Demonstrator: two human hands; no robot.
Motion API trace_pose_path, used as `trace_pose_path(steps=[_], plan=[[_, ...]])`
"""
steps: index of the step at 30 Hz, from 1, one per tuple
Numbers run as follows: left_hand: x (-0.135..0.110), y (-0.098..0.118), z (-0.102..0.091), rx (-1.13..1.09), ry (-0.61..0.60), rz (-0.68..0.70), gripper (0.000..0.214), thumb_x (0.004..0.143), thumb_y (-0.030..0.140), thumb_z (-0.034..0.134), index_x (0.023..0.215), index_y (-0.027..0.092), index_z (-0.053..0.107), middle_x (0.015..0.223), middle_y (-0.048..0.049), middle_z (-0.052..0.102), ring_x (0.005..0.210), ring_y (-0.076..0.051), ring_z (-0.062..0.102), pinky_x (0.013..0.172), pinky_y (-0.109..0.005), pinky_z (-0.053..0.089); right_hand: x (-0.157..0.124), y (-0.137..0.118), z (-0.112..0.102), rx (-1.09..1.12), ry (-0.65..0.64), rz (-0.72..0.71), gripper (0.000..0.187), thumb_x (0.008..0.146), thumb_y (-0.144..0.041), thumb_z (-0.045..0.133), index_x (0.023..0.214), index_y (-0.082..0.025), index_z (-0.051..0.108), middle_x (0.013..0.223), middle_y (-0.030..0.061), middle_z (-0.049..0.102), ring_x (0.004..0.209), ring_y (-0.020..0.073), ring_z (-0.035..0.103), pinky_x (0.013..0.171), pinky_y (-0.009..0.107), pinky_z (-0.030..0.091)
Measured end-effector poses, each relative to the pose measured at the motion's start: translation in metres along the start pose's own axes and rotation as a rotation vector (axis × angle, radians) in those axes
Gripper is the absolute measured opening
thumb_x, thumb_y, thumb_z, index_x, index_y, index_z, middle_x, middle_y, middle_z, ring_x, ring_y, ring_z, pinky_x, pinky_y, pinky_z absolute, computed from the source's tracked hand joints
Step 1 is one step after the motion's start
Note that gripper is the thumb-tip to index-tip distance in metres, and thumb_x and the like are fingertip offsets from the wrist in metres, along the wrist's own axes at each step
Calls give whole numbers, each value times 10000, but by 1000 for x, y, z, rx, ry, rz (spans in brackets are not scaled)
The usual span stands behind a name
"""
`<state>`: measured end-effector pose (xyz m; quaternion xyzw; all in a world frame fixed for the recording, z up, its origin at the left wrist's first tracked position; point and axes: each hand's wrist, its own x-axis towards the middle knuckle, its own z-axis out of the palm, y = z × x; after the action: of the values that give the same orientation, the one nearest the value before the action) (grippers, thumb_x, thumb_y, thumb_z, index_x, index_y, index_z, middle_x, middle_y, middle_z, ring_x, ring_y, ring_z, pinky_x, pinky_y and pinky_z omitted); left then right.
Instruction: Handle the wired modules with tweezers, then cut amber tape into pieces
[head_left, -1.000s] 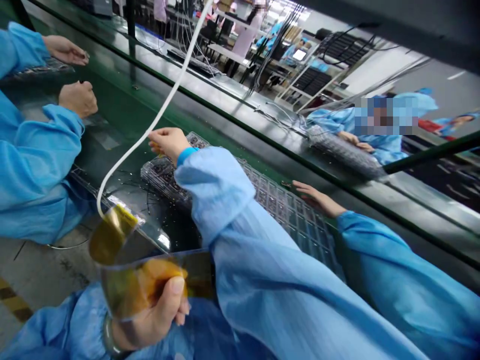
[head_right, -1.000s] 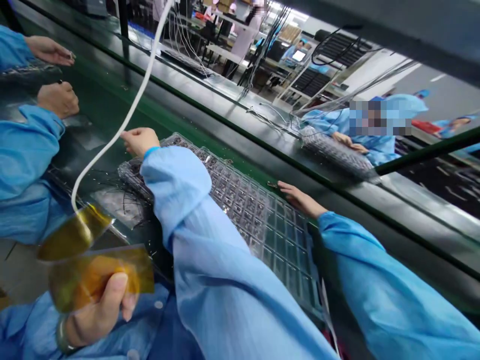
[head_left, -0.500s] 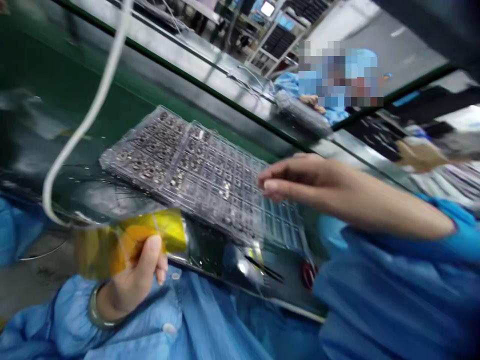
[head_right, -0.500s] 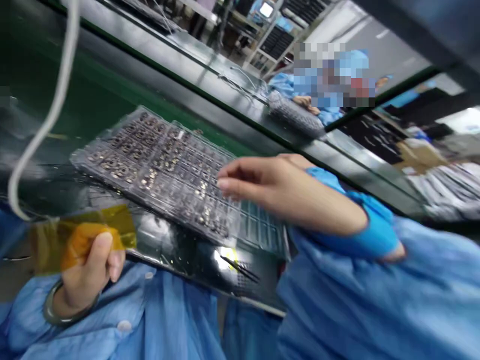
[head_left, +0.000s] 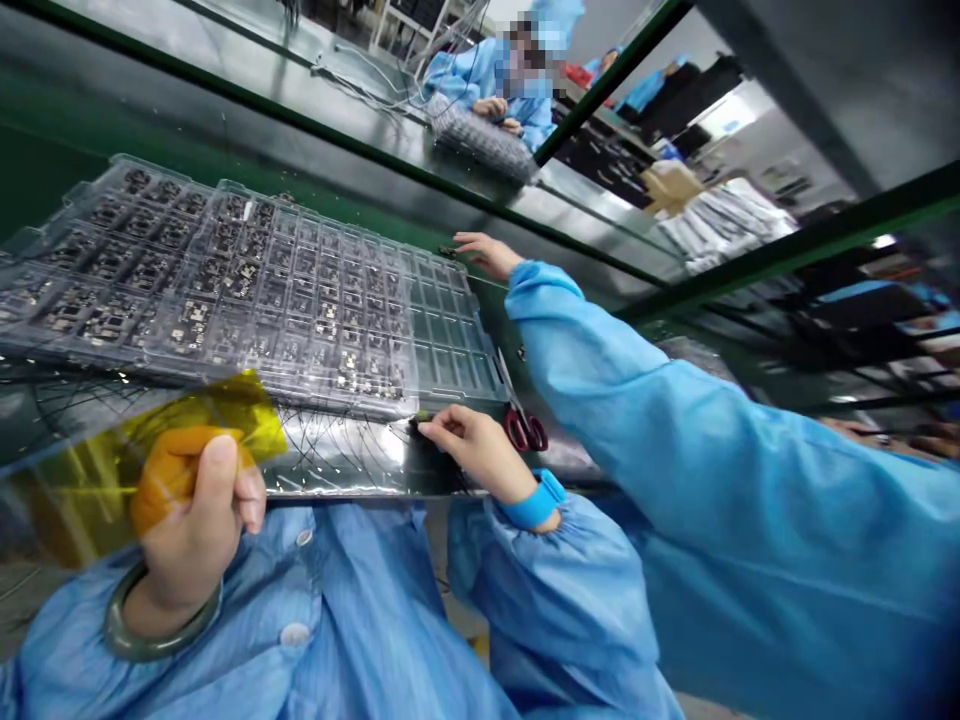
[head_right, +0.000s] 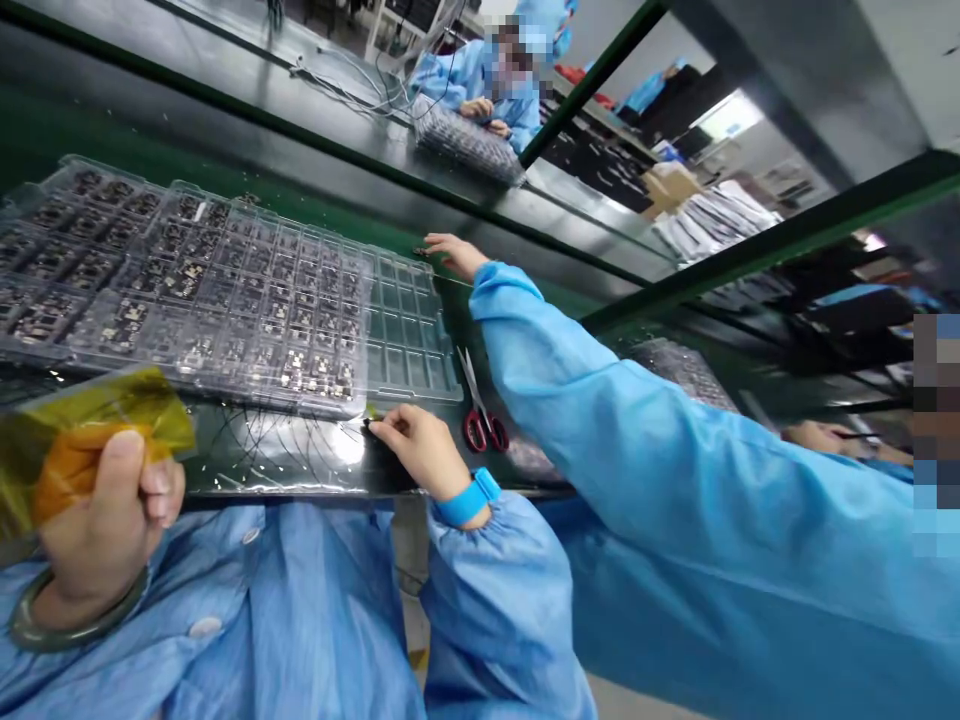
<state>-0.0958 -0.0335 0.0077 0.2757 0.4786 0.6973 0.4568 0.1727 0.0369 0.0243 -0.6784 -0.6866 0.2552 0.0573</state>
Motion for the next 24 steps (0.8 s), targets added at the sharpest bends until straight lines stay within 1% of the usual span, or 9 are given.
trace_pose_path(steps=[4,7,10,13,15,17,20,22,24], plan=[[-1,-6,0,25,26,12,263,913,344,603,712,199,514,463,81,496,316,-65,429,295,-169,362,-11,-13,-36,71,-81,-82,314,814,-472,623,682,-187,644,616,4,626,587,161,567,528,256,414],[-4,-9,-2,-7,49,-8,275,897,403,618,725,209,523,455,89,502,288,-63,425,264,-156,346,7,-60,-55,245,-268,-248,311,804,-490,670,713,-192,673,591,-20,606,516,126,533,478,232,402],[-7,-9,-5,-30,69,-34,327,895,445,608,683,209,531,427,83,494,276,-65,433,262,-151,342,52,-147,-42,418,-469,-470,338,774,-491,737,672,-190,622,483,-57,553,397,85,476,400,201,387],[-10,-4,-13,-21,124,4,401,906,451,586,600,201,520,398,69,478,281,-67,435,280,-160,349,95,-255,-4,484,-694,-645,405,786,-447,764,575,-171,556,413,-63,513,363,60,446,355,162,384],[-10,0,-19,4,161,24,446,919,459,560,560,197,513,375,63,459,278,-69,426,284,-167,342,112,-317,19,559,-699,-601,370,822,-400,752,638,-152,549,474,-68,514,415,52,486,390,139,458],[-10,3,-24,34,200,35,466,929,455,543,546,193,510,362,61,447,273,-68,416,282,-169,329,120,-360,29,620,-617,-486,319,878,-390,699,836,-110,552,619,-66,534,527,57,574,497,153,559],[-8,5,-30,53,227,35,456,939,429,537,553,189,504,359,62,441,273,-66,413,287,-165,327,122,-377,13,630,-575,-476,245,1005,-290,532,1057,-55,489,794,-39,524,648,63,638,621,212,611],[-5,4,-31,46,216,10,439,943,415,534,569,190,496,366,65,442,282,-65,420,297,-160,339,120,-358,-15,618,-553,-486,155,1010,-224,513,1050,-74,500,831,-17,537,683,86,663,646,239,622],[-2,3,-28,28,190,-4,385,940,399,547,617,193,501,390,71,459,289,-64,421,297,-154,343,115,-320,-50,501,-467,-466,144,1004,-237,518,942,-110,545,822,15,578,687,129,686,607,268,631]])
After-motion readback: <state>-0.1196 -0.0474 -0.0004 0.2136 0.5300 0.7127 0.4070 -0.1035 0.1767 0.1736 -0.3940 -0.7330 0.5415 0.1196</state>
